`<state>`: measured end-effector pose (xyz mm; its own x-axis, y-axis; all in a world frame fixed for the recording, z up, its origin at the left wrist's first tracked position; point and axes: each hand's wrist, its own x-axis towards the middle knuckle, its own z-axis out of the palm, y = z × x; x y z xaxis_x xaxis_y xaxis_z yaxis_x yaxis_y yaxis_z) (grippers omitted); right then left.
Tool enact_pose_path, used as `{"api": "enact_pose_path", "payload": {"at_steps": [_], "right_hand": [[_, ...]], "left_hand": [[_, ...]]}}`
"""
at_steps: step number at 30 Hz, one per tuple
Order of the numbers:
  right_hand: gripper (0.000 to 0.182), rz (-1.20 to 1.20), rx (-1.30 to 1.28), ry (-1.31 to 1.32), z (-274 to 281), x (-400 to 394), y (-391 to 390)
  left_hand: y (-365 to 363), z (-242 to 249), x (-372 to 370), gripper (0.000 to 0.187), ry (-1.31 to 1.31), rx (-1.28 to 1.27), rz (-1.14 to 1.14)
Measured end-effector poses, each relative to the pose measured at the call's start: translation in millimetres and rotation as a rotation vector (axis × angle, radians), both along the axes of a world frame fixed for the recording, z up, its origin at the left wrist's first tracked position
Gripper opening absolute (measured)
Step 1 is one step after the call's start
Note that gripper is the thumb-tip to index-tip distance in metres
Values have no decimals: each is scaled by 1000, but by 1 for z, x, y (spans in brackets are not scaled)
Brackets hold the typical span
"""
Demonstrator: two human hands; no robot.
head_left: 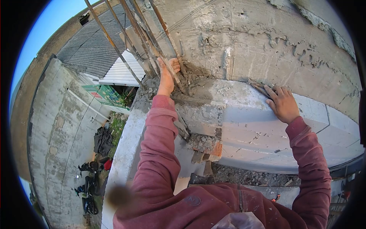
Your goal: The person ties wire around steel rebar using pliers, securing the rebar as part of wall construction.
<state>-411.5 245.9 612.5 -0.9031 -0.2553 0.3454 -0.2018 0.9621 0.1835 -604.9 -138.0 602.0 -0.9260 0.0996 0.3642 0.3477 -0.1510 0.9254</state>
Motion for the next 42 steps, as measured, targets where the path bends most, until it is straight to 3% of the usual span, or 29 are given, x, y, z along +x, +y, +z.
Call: {"api": "enact_pose_path", "payload": {"at_steps": [4, 7, 10, 13, 19, 22, 30, 33, 37, 40, 42], "right_hand": [[49, -1, 22, 3, 2, 0, -1], [49, -9, 10, -21, 3, 0, -5], [48, -14, 18, -6, 3, 0, -3], [48, -19, 28, 20, -1, 0, -3], [47, -34, 16, 20, 0, 2, -4], [46, -48, 43, 23, 0, 2, -4], [45, -70, 36, 12, 2, 3, -6], [44, -73, 38, 22, 2, 3, -6], [44, -84, 27, -1, 3, 4, -6], [44, -96, 4, -15, 4, 4, -7], [44, -102, 7, -13, 2, 3, -6]], "left_hand": [[0, -3, -12, 90, -57, 69, -3], [11, 23, 10, 63, -144, -89, 123], [8, 22, 3, 49, -220, 40, 46], [13, 15, -9, 43, -246, 93, 118], [23, 8, -8, 43, -131, 113, 317], [16, 11, -12, 54, -141, -44, 309], [23, 16, -5, 41, -30, -92, 491], [22, 4, -12, 35, 44, 194, 373], [24, 1, -12, 31, 54, 254, 341], [13, -1, -16, 36, -34, 388, 194], [14, -1, -11, 42, -38, 338, 173]]}}
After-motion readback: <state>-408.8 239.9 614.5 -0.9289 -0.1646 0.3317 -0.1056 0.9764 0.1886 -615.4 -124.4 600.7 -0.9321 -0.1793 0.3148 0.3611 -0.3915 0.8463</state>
